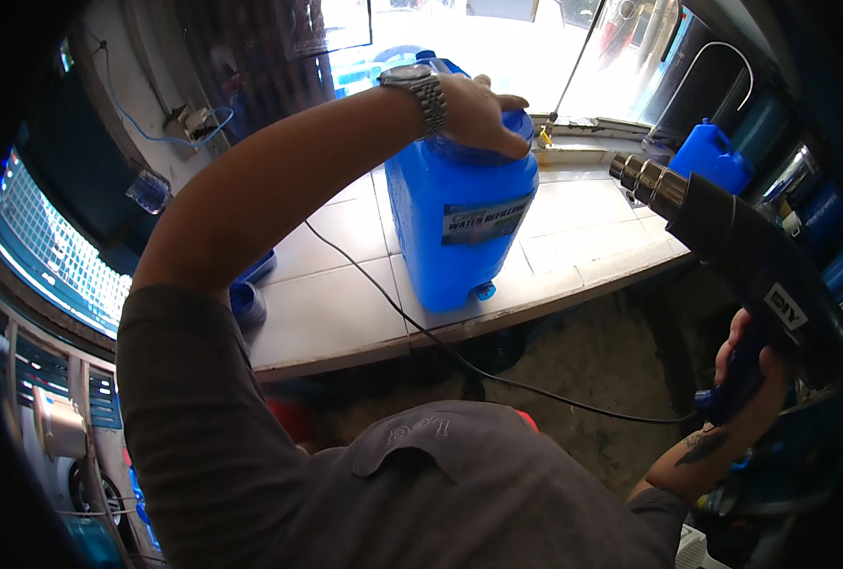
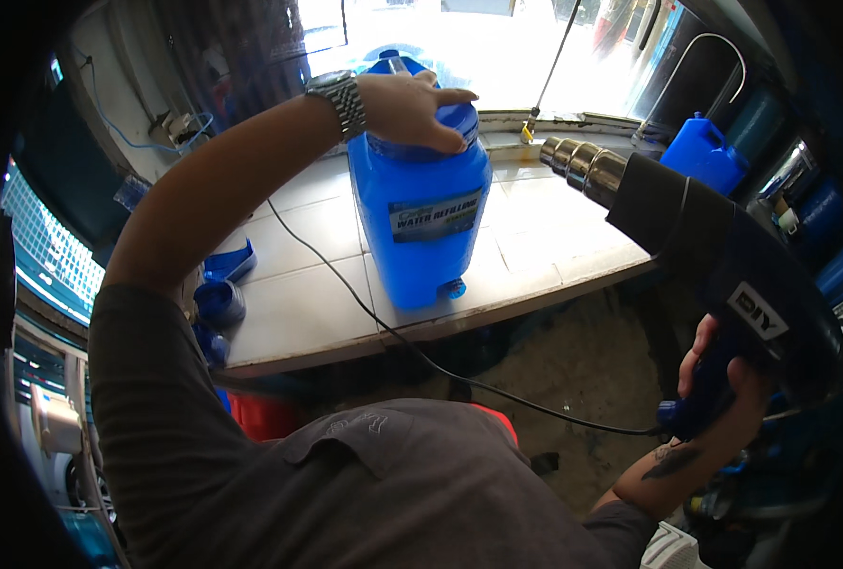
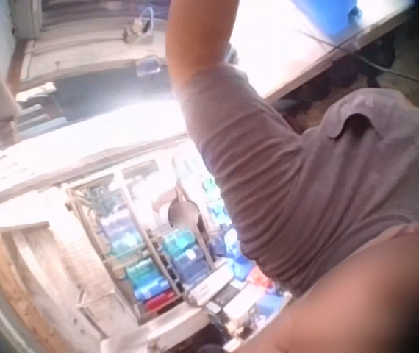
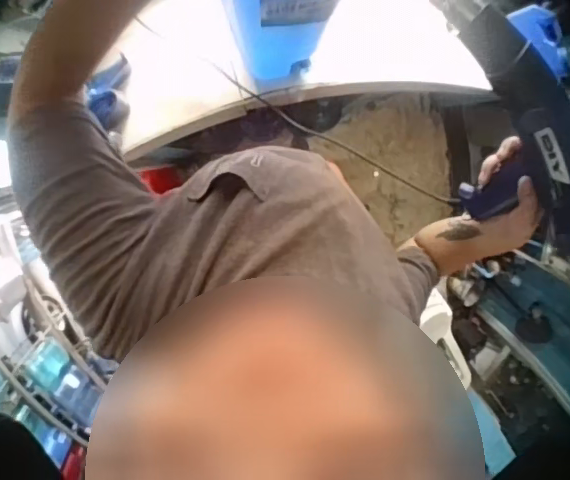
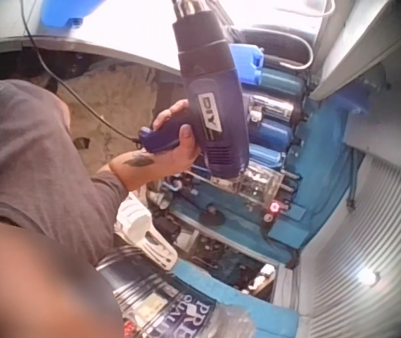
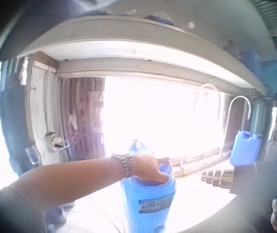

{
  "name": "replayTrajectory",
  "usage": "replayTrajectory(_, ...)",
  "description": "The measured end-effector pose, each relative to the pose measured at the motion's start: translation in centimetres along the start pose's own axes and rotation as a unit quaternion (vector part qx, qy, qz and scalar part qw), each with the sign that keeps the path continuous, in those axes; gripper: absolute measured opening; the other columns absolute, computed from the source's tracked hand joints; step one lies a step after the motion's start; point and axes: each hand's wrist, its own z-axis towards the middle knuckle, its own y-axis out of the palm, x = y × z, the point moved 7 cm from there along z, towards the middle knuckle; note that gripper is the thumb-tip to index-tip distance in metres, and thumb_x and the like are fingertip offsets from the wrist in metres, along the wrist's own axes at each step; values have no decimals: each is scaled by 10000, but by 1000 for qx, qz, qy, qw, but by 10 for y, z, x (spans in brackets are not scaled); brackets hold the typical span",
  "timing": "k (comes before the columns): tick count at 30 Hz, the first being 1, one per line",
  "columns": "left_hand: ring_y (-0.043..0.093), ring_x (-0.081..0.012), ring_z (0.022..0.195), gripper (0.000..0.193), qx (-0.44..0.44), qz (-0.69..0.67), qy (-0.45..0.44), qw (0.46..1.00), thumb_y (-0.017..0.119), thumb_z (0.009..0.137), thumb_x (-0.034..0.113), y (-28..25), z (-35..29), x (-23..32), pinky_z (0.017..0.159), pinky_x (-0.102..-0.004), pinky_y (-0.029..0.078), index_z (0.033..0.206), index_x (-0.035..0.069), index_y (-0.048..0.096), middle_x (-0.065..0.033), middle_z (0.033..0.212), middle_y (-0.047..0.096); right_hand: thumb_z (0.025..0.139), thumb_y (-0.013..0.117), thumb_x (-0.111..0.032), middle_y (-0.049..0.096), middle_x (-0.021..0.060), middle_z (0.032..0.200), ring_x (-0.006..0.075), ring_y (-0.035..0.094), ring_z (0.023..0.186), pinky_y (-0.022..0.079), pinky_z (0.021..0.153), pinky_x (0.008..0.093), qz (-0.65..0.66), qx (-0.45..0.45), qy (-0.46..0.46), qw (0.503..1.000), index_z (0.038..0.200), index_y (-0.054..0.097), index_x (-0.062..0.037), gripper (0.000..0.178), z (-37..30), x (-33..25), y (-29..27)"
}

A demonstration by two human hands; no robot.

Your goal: The person seals large blue water containers by applying a plastic strip around the lid and using a heat gun to shrink and secure it. The person then fills the container from a tap, closes the lid, and repeats the sealing process on another container.

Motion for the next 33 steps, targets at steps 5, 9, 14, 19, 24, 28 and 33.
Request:
replayTrajectory(5,401,-442,1300,928,-79,-9,-57,995,462,778,742,-2,18,8,1006,-530,420,1480,160,287,-266,1432,372,795,626,-313,498,186,858,170,516,490,391,360,228,21,3,24,999,1182,432,112,607,-19,13,14)
replayTrajectory(9,401,-424,1299,891,-102,40,-21,994,474,784,728,-3,29,11,1025,-521,386,1444,141,355,-243,1412,413,793,656,-326,526,173,884,192,546,524,427,443,258,-29,-2,41,999,1125,498,108,569,-38,28,17)
replayTrajectory(14,382,-350,1321,839,-19,-25,27,999,498,797,699,-17,19,8,1076,-454,317,1399,120,428,-188,1416,433,809,680,-331,524,146,902,208,577,576,435,501,271,-6,-100,18,995,1045,544,81,493,-45,58,25)
replayTrajectory(19,363,-276,1342,790,5,-100,110,989,523,810,671,-24,13,2,1126,-386,248,1355,100,502,-132,1420,453,774,715,-299,496,141,913,226,580,606,440,512,285,16,-115,21,993,1031,524,58,479,-62,80,33)
replayTrajectory(24,390,-269,1314,658,-64,-144,158,975,483,865,581,-22,21,4,1099,-388,278,1317,106,538,-113,1392,482,774,707,-260,478,137,937,224,573,608,440,498,286,46,-91,37,994,1018,518,53,439,-67,87,38)
replayTrajectory(28,403,-272,1301,642,-36,-165,204,964,480,864,555,-32,16,7,1085,-397,294,1325,111,525,-110,1381,490,781,694,-250,471,141,953,220,567,601,440,476,277,79,-68,54,993,1034,506,54,438,-63,89,36)
replayTrajectory(33,384,-315,1334,832,-11,-101,150,983,577,773,627,-34,15,7,1100,-423,302,1392,88,444,-169,1436,425,772,685,-271,472,154,920,241,573,566,451,446,288,137,-91,89,982,1048,487,71,482,-72,93,39)
